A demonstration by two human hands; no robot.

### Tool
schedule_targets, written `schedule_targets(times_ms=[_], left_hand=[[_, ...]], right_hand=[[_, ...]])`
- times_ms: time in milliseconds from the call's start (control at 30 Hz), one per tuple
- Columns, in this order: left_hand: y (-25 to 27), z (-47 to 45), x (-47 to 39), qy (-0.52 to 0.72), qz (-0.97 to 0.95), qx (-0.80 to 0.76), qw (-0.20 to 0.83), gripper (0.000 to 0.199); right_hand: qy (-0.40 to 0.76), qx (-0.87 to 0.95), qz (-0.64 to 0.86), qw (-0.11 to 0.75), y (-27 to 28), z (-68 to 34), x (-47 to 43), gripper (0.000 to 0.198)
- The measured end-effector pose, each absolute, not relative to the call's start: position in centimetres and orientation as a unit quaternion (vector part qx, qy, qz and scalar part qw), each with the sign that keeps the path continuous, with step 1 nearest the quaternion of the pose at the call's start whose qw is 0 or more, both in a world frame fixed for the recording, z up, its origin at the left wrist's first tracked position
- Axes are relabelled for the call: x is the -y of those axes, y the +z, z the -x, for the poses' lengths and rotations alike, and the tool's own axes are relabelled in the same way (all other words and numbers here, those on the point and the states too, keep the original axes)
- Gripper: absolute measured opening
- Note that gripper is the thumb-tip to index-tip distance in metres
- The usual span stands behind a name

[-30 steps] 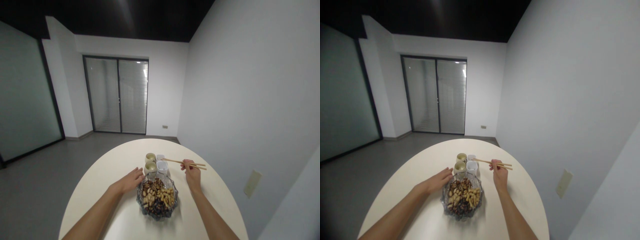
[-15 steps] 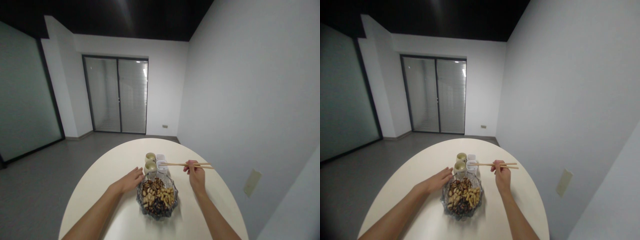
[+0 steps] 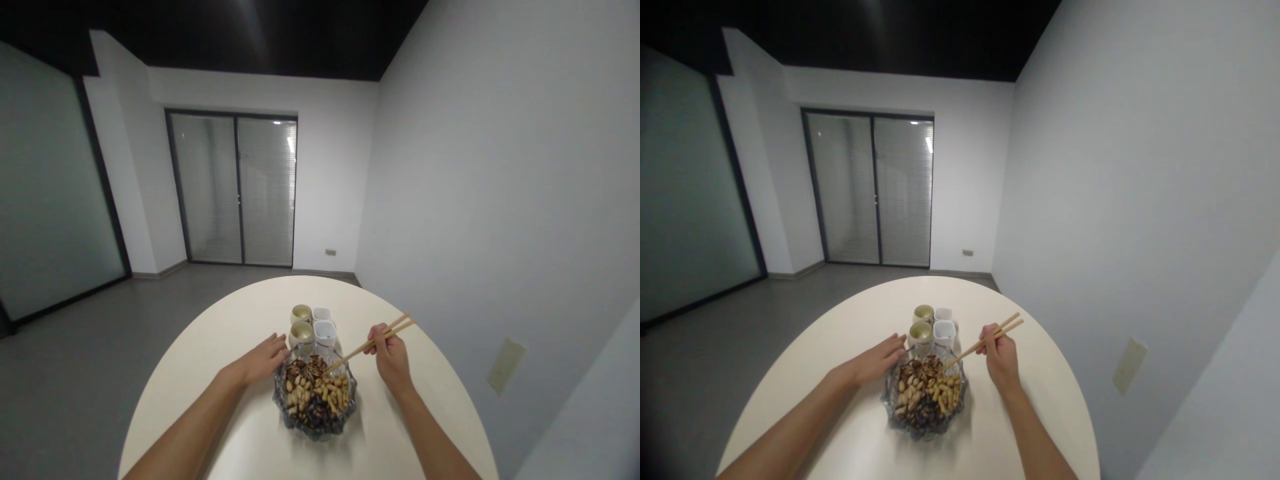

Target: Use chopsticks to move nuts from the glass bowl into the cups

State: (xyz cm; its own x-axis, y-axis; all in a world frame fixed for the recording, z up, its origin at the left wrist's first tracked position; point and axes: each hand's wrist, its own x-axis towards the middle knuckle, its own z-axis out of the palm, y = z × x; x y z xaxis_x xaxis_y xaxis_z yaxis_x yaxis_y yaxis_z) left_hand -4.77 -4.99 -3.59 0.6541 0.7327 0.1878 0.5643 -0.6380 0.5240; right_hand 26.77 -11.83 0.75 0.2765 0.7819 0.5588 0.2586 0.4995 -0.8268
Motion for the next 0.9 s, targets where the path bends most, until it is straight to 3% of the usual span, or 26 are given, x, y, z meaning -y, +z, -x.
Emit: schedule_targets(times_ms=[900], left_hand=[[-3.45, 4.81, 5.10, 0.180, -0.889, -0.359, 0.218, 0.056]], right_hand=[[0.210, 0.597, 0.458, 0.624, 0.43, -27.00, 11.64, 0.055]])
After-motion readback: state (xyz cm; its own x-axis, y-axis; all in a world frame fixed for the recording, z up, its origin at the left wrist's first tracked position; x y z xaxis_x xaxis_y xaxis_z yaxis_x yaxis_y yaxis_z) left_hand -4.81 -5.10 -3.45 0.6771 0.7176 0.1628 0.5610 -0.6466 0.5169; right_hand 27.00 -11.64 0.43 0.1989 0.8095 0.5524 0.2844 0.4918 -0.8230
